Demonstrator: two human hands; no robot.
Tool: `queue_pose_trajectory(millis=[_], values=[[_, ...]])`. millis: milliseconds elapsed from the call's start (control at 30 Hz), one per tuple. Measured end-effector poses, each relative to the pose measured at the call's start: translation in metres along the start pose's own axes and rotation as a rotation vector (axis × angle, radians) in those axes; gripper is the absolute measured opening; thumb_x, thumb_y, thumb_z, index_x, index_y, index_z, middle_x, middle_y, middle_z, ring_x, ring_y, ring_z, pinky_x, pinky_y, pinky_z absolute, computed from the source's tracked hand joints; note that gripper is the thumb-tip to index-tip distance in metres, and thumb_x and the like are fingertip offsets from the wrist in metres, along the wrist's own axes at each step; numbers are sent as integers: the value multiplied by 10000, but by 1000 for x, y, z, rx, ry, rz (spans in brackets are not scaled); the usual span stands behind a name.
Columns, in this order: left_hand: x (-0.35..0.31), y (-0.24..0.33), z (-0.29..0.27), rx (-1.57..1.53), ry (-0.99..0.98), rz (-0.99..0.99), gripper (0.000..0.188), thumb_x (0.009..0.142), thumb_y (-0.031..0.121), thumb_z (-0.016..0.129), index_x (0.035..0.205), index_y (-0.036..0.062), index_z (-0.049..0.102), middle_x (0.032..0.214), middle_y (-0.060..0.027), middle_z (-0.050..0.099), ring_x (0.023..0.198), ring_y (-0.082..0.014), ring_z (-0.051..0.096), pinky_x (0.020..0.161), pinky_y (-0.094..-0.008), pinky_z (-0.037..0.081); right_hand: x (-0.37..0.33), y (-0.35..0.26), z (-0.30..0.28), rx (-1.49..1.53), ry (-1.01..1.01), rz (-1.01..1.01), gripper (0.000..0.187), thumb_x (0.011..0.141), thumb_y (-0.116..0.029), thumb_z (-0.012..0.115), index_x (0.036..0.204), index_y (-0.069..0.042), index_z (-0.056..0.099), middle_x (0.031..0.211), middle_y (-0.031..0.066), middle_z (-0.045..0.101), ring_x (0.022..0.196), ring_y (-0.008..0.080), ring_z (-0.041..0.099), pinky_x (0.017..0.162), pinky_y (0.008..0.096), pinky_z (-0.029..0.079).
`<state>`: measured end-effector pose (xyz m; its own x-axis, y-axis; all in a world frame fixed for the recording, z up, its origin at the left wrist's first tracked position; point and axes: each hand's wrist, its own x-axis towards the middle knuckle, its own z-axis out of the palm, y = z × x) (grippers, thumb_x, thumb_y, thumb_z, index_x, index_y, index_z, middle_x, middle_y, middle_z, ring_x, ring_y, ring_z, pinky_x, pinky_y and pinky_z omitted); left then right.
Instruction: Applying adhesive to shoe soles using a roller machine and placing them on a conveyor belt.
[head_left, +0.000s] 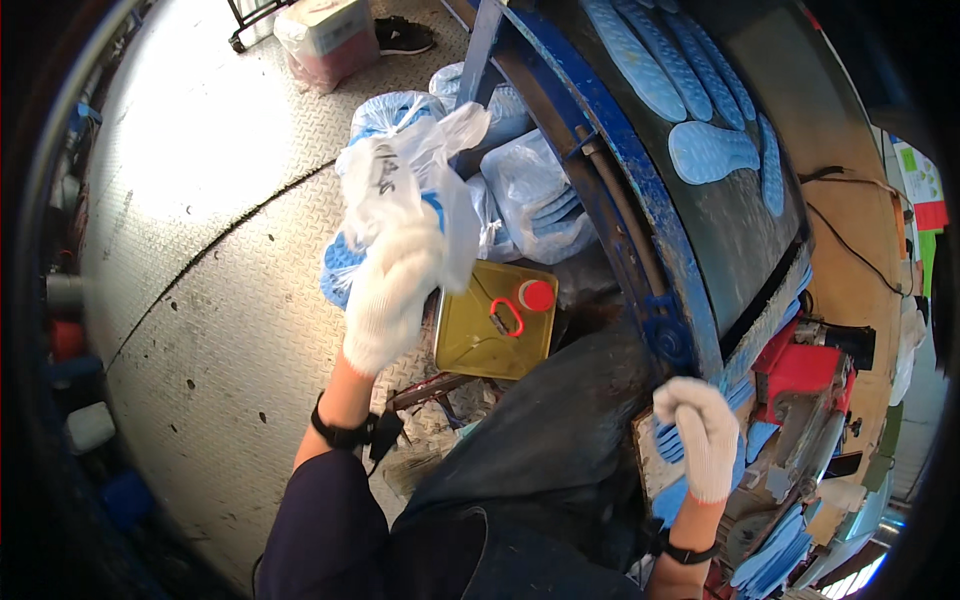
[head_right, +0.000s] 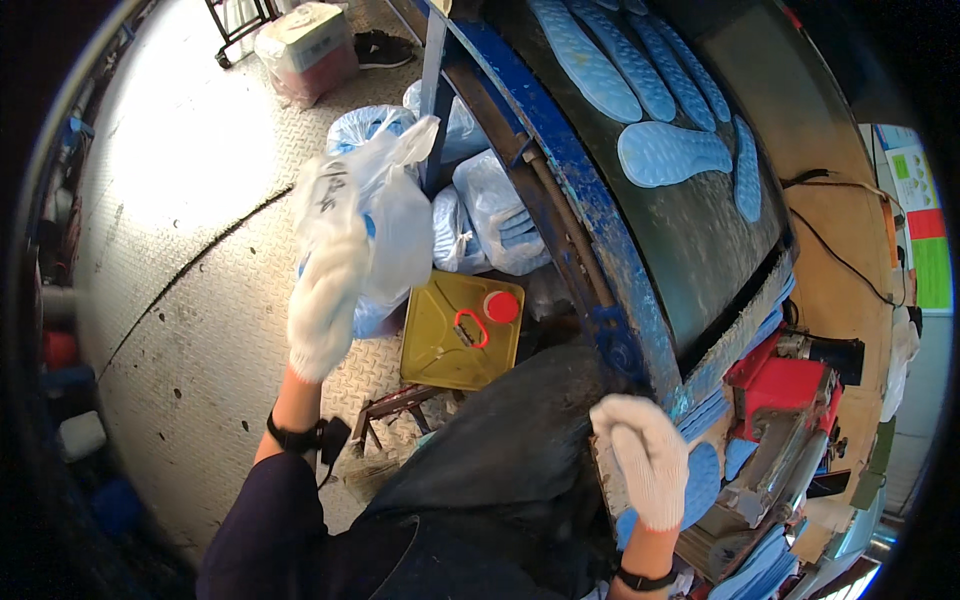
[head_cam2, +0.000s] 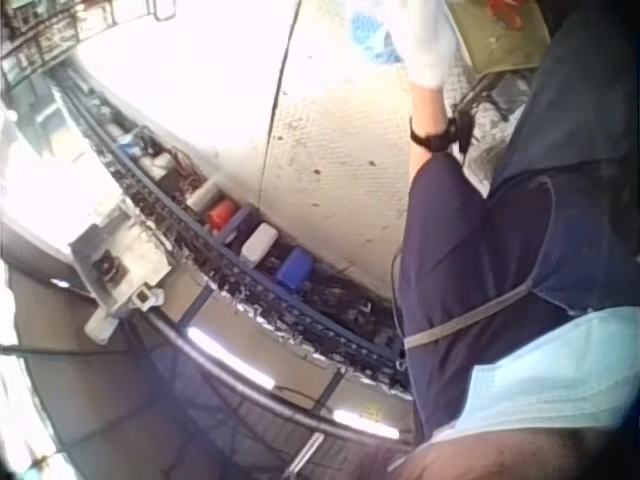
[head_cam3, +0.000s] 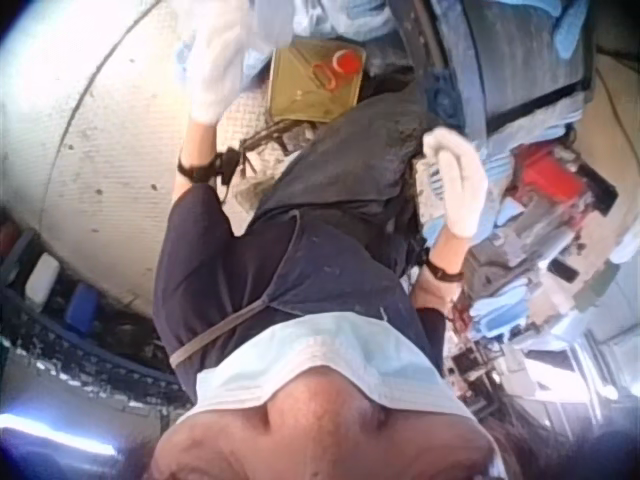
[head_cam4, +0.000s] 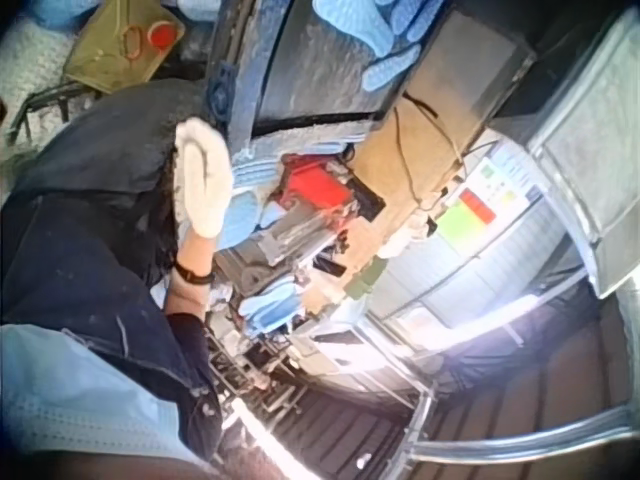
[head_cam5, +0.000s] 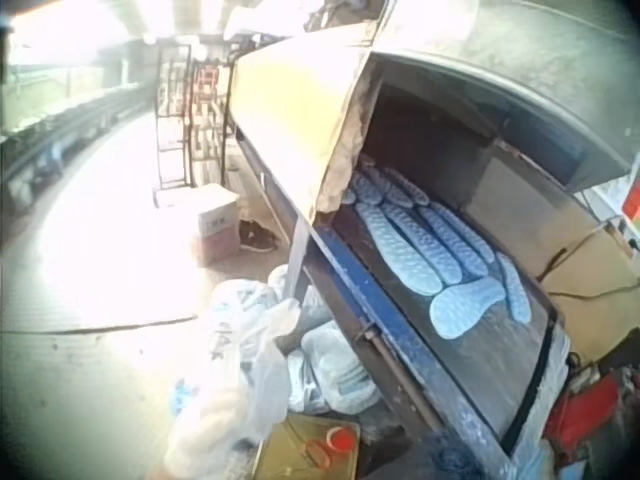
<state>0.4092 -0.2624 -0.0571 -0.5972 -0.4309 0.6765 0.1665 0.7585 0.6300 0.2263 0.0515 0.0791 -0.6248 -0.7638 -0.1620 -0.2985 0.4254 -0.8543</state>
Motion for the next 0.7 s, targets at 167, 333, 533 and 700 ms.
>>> queue_pose_trajectory(millis=[167, 333, 533, 700], values=[[-1, 108, -59, -129, -3, -4, 175, 755, -8, 625, 926, -16, 661, 1020, -133, 613, 927, -303, 616, 835, -396, 503, 64, -44, 49, 257, -179, -450, 284, 948, -34, 567, 1218, 39, 620, 1185, 149, 661, 1152, 219, 611, 992, 346, 467], [-20, 163, -103, -34, -155, -141, 177, 760, 1, 625, 934, -13, 656, 1020, -133, 611, 916, -301, 616, 824, -396, 504, 81, -65, 136, 238, -806, -732, 237, 961, -134, 554, 1104, 21, 663, 1114, 166, 660, 1019, 303, 647, 911, 368, 497], [-44, 187, -132, 82, -317, -302, 179, 767, 13, 626, 943, -11, 649, 1020, -134, 609, 903, -299, 615, 812, -396, 505, -24, -33, 144, -193, -1489, -597, 255, 984, -263, 540, 1130, -73, 628, 1059, 130, 655, 979, 329, 648, 831, 429, 522], [-41, 197, -139, 160, -414, -367, 182, 773, 23, 626, 951, -9, 643, 1020, -135, 608, 892, -297, 614, 801, -396, 506, -38, -23, 142, 64, -856, -741, 280, 899, -224, 617, 1144, -87, 627, 1047, 136, 662, 958, 319, 657, 850, 397, 531]])
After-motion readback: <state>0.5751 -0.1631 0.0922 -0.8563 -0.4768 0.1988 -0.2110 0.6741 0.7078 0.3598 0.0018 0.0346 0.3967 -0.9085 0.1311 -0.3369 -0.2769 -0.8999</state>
